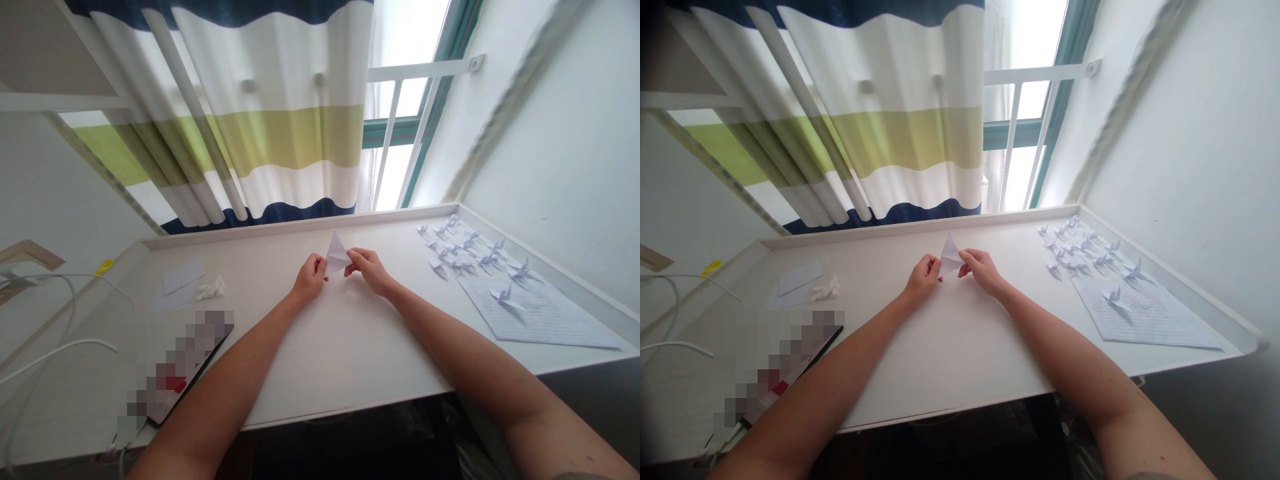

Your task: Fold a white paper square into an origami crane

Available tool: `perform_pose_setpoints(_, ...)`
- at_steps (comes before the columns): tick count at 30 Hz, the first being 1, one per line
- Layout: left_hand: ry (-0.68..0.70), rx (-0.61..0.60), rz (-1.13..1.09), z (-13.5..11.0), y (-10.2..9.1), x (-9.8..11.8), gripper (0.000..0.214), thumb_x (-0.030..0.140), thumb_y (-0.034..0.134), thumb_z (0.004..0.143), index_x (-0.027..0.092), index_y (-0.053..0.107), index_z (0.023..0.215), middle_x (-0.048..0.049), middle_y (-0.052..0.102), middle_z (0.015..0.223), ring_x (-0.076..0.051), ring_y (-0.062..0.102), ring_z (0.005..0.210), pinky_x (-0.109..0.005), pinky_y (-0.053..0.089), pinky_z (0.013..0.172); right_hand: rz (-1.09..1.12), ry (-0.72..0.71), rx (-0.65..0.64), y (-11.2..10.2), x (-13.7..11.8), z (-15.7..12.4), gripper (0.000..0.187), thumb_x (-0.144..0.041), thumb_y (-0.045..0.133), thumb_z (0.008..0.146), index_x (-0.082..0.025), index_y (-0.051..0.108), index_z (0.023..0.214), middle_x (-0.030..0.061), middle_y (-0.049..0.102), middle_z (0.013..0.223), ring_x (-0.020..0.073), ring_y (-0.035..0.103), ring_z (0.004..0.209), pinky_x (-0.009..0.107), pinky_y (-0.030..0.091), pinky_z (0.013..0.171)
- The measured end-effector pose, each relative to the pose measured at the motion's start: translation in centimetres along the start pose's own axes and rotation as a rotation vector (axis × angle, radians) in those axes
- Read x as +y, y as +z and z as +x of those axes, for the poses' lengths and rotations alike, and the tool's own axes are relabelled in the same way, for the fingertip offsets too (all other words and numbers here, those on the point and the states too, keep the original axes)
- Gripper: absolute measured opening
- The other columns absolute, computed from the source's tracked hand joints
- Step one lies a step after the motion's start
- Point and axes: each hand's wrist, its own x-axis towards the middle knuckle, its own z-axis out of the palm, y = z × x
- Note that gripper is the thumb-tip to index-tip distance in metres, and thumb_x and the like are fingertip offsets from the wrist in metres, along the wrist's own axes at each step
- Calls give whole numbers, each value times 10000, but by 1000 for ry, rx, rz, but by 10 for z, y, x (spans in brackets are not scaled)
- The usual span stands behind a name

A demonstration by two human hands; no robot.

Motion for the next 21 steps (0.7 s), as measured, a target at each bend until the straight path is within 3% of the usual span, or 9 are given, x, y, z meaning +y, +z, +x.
perform_pose_setpoints(5, 18, -33, -121, 1, -4, -4, 381, 571, 638, 987, 210, 567, 887, 14, 639, 626, -140, 586, 566, -266, 455, 611, 79, 22, -22, -8, -1, -3, 312, -439, 662, 824, -159, 775, 902, 49, 745, 784, 174, 678, 622, 347, 565, 688)
perform_pose_setpoints(14, 3, -57, -226, 1, -6, -3, 500, 678, 718, 905, 193, 598, 889, 2, 677, 709, -134, 628, 591, -274, 521, 622, -94, -21, -26, -6, 3, -3, 206, -352, 722, 795, -177, 746, 902, 27, 757, 782, 148, 675, 614, 311, 576, 655)
perform_pose_setpoints(21, 41, -107, -184, -1, -4, 0, 481, 658, 739, 885, 198, 602, 857, 0, 652, 723, -146, 607, 651, -274, 456, 637, -104, -58, -29, -3, 0, -4, 296, -470, 770, 822, -181, 708, 842, 32, 753, 758, 148, 668, 591, 297, 570, 607)
